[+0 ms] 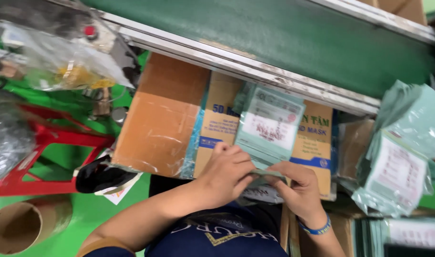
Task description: Manually counting and placing face masks into plastic bags in an assembly line setting.
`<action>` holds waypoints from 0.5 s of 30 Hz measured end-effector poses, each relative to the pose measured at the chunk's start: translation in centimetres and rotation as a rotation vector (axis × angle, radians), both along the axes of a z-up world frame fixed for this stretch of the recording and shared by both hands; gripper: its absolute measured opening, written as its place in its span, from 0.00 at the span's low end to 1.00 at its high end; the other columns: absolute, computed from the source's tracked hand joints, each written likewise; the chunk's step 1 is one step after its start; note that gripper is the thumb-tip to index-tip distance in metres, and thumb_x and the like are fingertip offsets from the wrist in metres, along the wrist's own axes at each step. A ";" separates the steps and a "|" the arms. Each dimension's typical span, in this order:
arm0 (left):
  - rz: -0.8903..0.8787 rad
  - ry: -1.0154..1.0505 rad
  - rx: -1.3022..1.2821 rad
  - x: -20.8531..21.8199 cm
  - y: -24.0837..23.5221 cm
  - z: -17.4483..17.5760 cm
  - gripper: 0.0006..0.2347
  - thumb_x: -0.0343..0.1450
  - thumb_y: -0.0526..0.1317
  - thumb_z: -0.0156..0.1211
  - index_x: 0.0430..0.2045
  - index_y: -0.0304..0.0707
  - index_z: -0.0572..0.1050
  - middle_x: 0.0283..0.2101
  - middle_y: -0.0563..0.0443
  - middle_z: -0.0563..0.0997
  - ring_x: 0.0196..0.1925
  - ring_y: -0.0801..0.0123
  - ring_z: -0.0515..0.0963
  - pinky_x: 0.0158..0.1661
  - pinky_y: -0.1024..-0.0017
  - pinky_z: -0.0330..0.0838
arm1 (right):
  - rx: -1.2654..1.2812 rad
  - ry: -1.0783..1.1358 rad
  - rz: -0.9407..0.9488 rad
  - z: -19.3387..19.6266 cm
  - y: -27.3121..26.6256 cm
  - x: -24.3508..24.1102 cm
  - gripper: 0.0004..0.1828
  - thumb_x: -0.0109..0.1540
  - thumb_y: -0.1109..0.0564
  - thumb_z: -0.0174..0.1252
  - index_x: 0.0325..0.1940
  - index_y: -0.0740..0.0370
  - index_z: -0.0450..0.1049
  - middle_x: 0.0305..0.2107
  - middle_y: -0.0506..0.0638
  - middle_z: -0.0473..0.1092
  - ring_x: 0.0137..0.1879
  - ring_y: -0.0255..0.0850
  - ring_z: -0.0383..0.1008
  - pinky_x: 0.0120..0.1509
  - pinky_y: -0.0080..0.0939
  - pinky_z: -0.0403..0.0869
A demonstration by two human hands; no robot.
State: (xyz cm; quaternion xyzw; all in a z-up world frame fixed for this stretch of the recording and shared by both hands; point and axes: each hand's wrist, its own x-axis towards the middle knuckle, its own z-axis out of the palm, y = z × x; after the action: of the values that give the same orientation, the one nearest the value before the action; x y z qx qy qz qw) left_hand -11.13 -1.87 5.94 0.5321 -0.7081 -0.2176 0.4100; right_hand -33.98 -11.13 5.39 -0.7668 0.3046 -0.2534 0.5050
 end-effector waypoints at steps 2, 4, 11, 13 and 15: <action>0.030 -0.019 -0.100 0.1 -0.2 0.5 0.10 0.67 0.36 0.66 0.41 0.42 0.80 0.42 0.55 0.78 0.50 0.63 0.73 0.50 0.61 0.56 | -0.070 0.051 -0.056 -0.4 -0.5 -0.1 0.09 0.54 0.69 0.65 0.39 0.68 0.80 0.30 0.49 0.81 0.35 0.34 0.80 0.40 0.31 0.76; 0.041 -0.013 -0.115 0.8 0.3 1.1 0.08 0.65 0.37 0.66 0.36 0.41 0.79 0.39 0.52 0.78 0.47 0.59 0.74 0.49 0.58 0.58 | -0.093 0.059 -0.048 -0.9 -0.6 -1.8 0.09 0.54 0.69 0.65 0.38 0.68 0.81 0.31 0.50 0.81 0.36 0.35 0.79 0.40 0.32 0.75; -0.214 0.177 0.099 2.9 1.0 -1.9 0.11 0.75 0.44 0.60 0.28 0.35 0.73 0.26 0.38 0.75 0.32 0.42 0.77 0.34 0.54 0.69 | -0.017 0.306 -0.122 -3.8 -1.1 -6.2 0.05 0.54 0.66 0.69 0.32 0.72 0.82 0.26 0.54 0.77 0.30 0.39 0.75 0.35 0.37 0.72; -0.264 0.168 0.149 3.4 1.2 -1.2 0.12 0.75 0.44 0.61 0.26 0.34 0.72 0.26 0.38 0.74 0.32 0.42 0.76 0.34 0.54 0.68 | -0.004 0.158 -0.160 -2.7 -1.4 -6.7 0.05 0.56 0.67 0.65 0.35 0.71 0.82 0.30 0.55 0.79 0.34 0.38 0.78 0.40 0.36 0.74; -0.311 0.166 0.205 3.6 1.8 -0.4 0.14 0.75 0.43 0.62 0.24 0.33 0.71 0.25 0.39 0.74 0.32 0.43 0.76 0.34 0.54 0.68 | 0.014 0.016 -0.194 -1.8 -1.2 -7.0 0.07 0.58 0.68 0.60 0.38 0.71 0.82 0.34 0.55 0.82 0.38 0.37 0.82 0.44 0.35 0.76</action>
State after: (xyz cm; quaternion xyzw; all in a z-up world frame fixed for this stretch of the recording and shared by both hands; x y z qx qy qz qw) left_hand -7.58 -0.08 5.53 0.4356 -0.7195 -0.3925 0.3722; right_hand -40.99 -12.30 3.54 -0.7324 0.3831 -0.2926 0.4809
